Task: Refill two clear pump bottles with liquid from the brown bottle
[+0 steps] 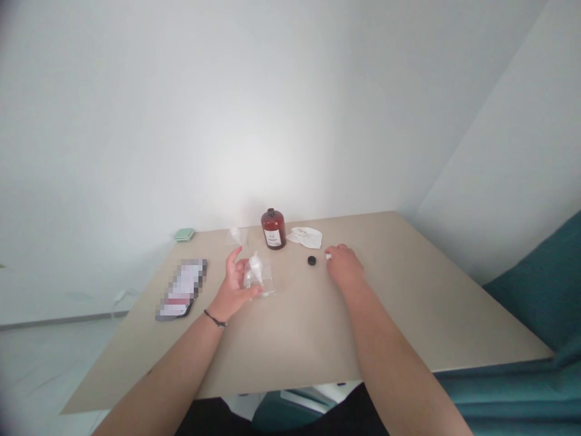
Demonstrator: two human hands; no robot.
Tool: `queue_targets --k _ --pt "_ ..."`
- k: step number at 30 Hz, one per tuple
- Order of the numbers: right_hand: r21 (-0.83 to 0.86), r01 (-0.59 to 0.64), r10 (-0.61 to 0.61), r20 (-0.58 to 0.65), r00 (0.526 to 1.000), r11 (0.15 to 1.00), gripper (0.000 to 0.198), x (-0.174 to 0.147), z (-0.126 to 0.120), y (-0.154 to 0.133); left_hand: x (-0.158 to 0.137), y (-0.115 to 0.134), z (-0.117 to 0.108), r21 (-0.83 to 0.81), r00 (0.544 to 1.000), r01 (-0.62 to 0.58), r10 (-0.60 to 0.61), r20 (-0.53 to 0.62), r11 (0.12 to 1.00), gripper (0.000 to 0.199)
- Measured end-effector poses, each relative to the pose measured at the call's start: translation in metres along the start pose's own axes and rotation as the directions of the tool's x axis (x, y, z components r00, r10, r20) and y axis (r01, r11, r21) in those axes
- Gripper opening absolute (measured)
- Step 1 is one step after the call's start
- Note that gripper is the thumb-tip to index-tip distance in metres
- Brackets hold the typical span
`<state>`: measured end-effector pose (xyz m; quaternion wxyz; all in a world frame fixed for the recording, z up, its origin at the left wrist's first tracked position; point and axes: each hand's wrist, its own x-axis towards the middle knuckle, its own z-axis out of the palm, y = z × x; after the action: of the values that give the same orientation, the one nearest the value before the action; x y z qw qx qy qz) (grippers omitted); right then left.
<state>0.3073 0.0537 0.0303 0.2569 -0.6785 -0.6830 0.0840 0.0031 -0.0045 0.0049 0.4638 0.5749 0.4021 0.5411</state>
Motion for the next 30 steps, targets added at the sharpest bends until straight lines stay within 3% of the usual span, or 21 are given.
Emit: queue_targets --k 4,7,9,11,14,20,26,30 --pt "0.315 0.112 -0.032 -0.249 0.968 0.943 0.033 -0.018 -0.003 -0.040 0.000 0.003 0.006 0.075 0.997 -0.033 0.038 -0.061 0.997 0.100" --pt "0.524 0.227 -0.125 -0.222 0.967 0.821 0.030 -0.041 0.007 -0.079 0.000 0.005 0.013 0.173 0.991 -0.082 0.099 -0.094 0.981 0.096" --pt "0.542 0.340 -0.272 -0.203 0.941 0.768 0.023 -0.052 0.017 -0.097 0.000 0.007 0.016 0.219 0.988 -0.108 0.130 -0.086 0.970 0.092" --pt "0.504 0.465 -0.407 -0.230 0.884 0.728 0.018 -0.056 0.025 -0.105 -0.001 0.009 0.017 0.235 0.987 -0.125 0.145 -0.068 0.964 0.088" --pt "0.480 0.536 -0.466 -0.266 0.844 0.695 0.019 -0.053 0.031 -0.102 -0.002 0.011 0.018 0.201 0.988 -0.131 0.144 -0.049 0.971 0.081" --pt "0.652 0.333 -0.332 -0.131 0.934 0.681 0.020 -0.046 0.028 -0.092 -0.003 0.012 0.020 0.016 0.993 -0.106 0.105 0.060 0.994 0.081" --pt "0.849 0.086 -0.260 0.062 0.964 0.521 0.024 -0.041 0.030 -0.094 -0.004 0.013 0.022 -0.172 0.991 0.019 0.004 0.130 0.985 0.064" --pt "0.853 0.109 -0.228 0.012 0.974 0.510 0.024 -0.043 0.034 -0.094 -0.001 0.011 0.021 -0.130 0.992 0.011 0.006 0.130 0.991 0.062"
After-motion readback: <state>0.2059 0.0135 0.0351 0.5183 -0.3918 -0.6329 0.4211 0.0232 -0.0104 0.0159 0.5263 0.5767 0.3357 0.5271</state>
